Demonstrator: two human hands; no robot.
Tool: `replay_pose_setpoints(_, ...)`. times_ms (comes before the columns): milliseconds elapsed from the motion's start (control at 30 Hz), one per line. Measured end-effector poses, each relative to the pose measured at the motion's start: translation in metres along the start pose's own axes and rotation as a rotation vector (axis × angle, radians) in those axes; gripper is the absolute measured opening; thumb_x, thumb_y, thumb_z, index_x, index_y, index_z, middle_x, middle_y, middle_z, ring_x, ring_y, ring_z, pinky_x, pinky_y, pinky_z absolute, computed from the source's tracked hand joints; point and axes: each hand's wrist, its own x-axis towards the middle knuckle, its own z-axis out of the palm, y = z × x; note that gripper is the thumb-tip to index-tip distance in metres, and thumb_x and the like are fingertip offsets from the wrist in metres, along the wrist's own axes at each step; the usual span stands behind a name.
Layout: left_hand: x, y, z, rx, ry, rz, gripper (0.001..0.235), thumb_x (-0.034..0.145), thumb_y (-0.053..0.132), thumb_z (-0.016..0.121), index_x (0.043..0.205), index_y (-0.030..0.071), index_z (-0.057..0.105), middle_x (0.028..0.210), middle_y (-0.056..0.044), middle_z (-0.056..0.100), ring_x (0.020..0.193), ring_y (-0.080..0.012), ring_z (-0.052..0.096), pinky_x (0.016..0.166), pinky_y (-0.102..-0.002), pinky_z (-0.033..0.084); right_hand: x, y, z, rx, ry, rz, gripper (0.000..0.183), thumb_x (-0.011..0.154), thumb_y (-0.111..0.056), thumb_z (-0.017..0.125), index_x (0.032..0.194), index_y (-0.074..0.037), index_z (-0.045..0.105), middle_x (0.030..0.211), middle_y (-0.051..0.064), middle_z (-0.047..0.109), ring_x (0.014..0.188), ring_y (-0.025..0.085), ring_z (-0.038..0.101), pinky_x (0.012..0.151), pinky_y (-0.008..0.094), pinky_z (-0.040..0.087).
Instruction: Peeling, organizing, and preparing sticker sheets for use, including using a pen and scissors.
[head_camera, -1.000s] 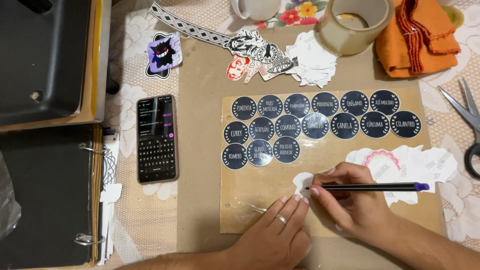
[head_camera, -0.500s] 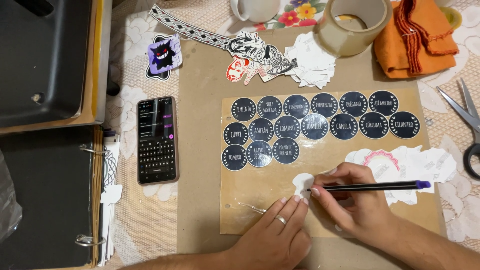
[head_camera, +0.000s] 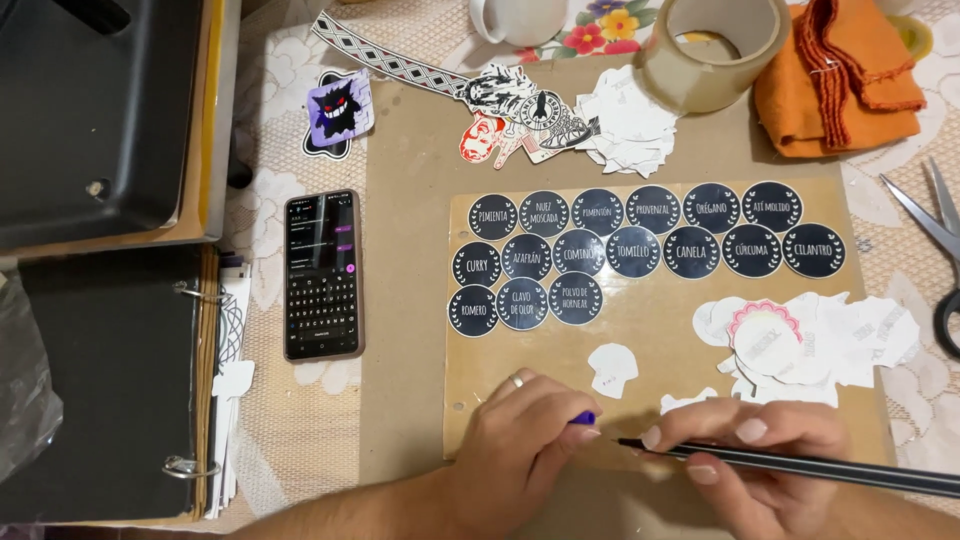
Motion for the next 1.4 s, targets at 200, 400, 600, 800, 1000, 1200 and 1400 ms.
replay_pose_setpoints(200, -0.006, -0.004, 0.005, 0.085, -0.006, 0.066, 0.021, 0.107, 0.019, 0.047, 0.105, 0.007, 0.063, 0.092, -0.007, 0.065, 0.078, -0.0266, 0.059, 0.072, -0.037, 0.049, 0.004, 0.006, -0.003, 0.010, -0.104, 0.026, 0.038, 0.088, 0.005, 0.058, 0.114, -0.012, 0.035, 0.093, 0.027, 0.070, 0.083, 0.025, 0.081, 0.074, 0.024, 0.070)
replay_pose_setpoints(400, -0.011, -0.008, 0.009, 0.161, -0.025, 0.112, 0.021, 0.108, 0.020, 0.048, 0.110, 0.007, 0.064, 0.094, -0.006, 0.064, 0.075, -0.0267, 0.057, 0.067, -0.038, 0.047, 0.001, 0.013, -0.004, 0.173, -0.167, 0.055, 0.055, 0.086, 0.016, 0.062, 0.128, -0.007, 0.036, 0.106, 0.029, 0.070, 0.103, 0.038, 0.078, 0.097, 0.055, 0.068)
replay_pose_setpoints(600, -0.008, -0.009, 0.006, -0.019, -0.070, 0.188, 0.023, 0.108, 0.014, 0.043, 0.104, 0.000, 0.060, 0.088, -0.011, 0.059, 0.069, -0.0287, 0.052, 0.070, -0.040, 0.045, 0.010, -0.001, -0.005, -0.217, -0.264, 0.039, 0.039, 0.078, -0.003, 0.078, 0.106, -0.011, 0.051, 0.102, 0.014, 0.081, 0.077, 0.023, 0.089, 0.067, 0.027, 0.073)
replay_pose_setpoints(800, 0.005, 0.004, -0.001, 0.465, -0.012, 0.162, 0.074, 0.094, 0.064, 0.042, 0.128, 0.001, 0.059, 0.119, -0.021, 0.061, 0.104, -0.0383, 0.058, 0.097, -0.052, 0.047, 0.033, -0.029, -0.014, -0.203, 0.080, -0.093, 0.064, 0.084, -0.004, 0.061, 0.132, -0.019, 0.022, 0.077, 0.019, 0.071, 0.057, 0.020, 0.081, 0.058, 0.030, 0.076)
replay_pose_setpoints(1000, -0.012, -0.020, 0.023, 0.653, -0.262, 0.020, 0.099, 0.074, 0.082, 0.046, 0.141, 0.010, 0.055, 0.145, -0.016, 0.045, 0.130, -0.0414, 0.040, 0.114, -0.058, 0.022, 0.057, -0.008, -0.039, 0.022, 0.486, 0.137, 0.055, 0.101, -0.007, 0.061, 0.144, -0.012, 0.027, 0.100, 0.014, 0.066, 0.064, 0.016, 0.065, 0.064, 0.024, 0.062)
replay_pose_setpoints(1200, -0.003, -0.012, 0.011, 0.501, -0.188, 0.104, 0.075, 0.089, 0.069, 0.046, 0.131, 0.009, 0.058, 0.133, -0.015, 0.051, 0.126, -0.0367, 0.043, 0.108, -0.053, 0.031, 0.092, -0.046, -0.071, -0.329, 0.354, 0.267, 0.055, 0.106, 0.016, 0.047, 0.151, 0.003, 0.019, 0.098, 0.031, 0.056, 0.084, 0.034, 0.062, 0.064, 0.040, 0.057)
replay_pose_setpoints(1400, 0.022, 0.011, -0.007, 0.263, 0.089, 0.306, 0.009, 0.094, -0.006, 0.059, 0.100, -0.005, 0.065, 0.100, -0.017, 0.066, 0.090, -0.0336, 0.061, 0.086, -0.041, 0.052, 0.106, -0.023, -0.163, -1.416, 0.039, 0.361, 0.085, 0.094, -0.034, 0.077, 0.158, 0.009, 0.040, 0.085, 0.010, 0.075, 0.080, 0.036, 0.071, 0.071, 0.046, 0.050)
